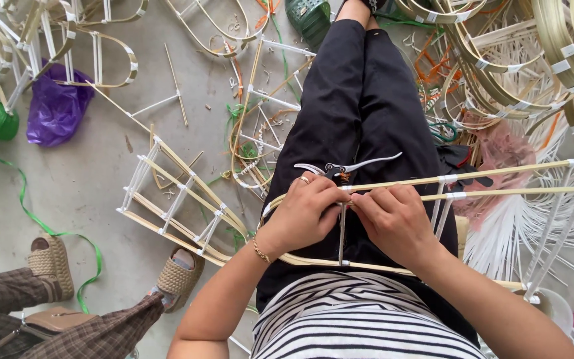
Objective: Assembling and tying the frame of a piece of furniture using bamboo or wood strips and white cord.
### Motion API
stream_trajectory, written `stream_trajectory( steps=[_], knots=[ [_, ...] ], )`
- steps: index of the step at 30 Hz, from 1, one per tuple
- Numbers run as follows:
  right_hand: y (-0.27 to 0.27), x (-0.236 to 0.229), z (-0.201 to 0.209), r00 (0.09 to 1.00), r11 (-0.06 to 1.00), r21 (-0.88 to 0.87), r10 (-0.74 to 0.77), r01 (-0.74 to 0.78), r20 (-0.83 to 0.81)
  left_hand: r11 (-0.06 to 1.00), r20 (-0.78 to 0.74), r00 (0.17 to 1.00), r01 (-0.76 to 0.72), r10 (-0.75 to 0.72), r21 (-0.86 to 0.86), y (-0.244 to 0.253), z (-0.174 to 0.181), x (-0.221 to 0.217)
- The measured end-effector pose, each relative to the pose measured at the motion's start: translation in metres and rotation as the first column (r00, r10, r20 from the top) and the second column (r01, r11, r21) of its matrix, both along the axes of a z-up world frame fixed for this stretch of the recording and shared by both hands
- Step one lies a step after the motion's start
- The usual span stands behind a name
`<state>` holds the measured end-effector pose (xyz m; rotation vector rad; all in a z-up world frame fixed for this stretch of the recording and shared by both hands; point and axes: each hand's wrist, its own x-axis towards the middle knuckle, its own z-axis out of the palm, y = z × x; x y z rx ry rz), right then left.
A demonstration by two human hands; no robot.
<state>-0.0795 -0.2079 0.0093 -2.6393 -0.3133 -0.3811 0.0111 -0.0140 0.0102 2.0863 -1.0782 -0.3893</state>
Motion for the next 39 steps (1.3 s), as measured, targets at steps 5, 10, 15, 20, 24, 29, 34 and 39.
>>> stream_trajectory(
  steps=[5,10,15,20,24,29,34,39],
  knots=[
    [0.004,-0.004,-0.005,0.999,0.999,0.016,-0.050,0.049,0.018,0.999,0.087,0.996,-0.029,0.030,-0.015,-0.006,-0.004,-0.012],
    [0.009,-0.002,-0.008,0.990,0.990,0.021,-0.137,0.137,0.037,0.998,0.133,0.989,-0.054,0.058,-0.033,-0.005,-0.012,-0.020],
    [0.006,0.000,-0.027,1.000,0.985,0.173,-0.017,0.016,0.002,0.990,0.259,0.957,-0.140,0.129,0.027,-0.010,-0.021,-0.021],
    [-0.054,-0.021,0.006,1.000,0.932,0.362,0.005,-0.011,0.017,0.989,0.286,0.948,-0.149,0.142,0.006,-0.011,-0.032,-0.018],
    [-0.166,-0.094,-0.001,0.864,0.618,0.655,-0.493,0.434,-0.108,0.976,0.273,0.940,-0.218,0.203,0.025,-0.001,-0.041,-0.021],
    [-0.274,-0.208,-0.230,0.448,0.151,0.518,-0.730,0.842,-0.516,0.972,0.294,0.933,-0.230,0.206,0.047,0.001,-0.054,-0.016],
    [-0.225,-0.319,-0.434,0.053,0.185,-0.046,-0.495,0.982,-0.867,0.968,0.311,0.928,-0.240,0.206,0.074,0.010,-0.061,-0.011],
    [-0.191,-0.299,-0.432,-0.164,-0.011,-0.238,-0.754,0.971,-0.636,0.959,0.363,0.916,-0.238,0.170,0.151,0.017,-0.066,-0.010]
  ],
)
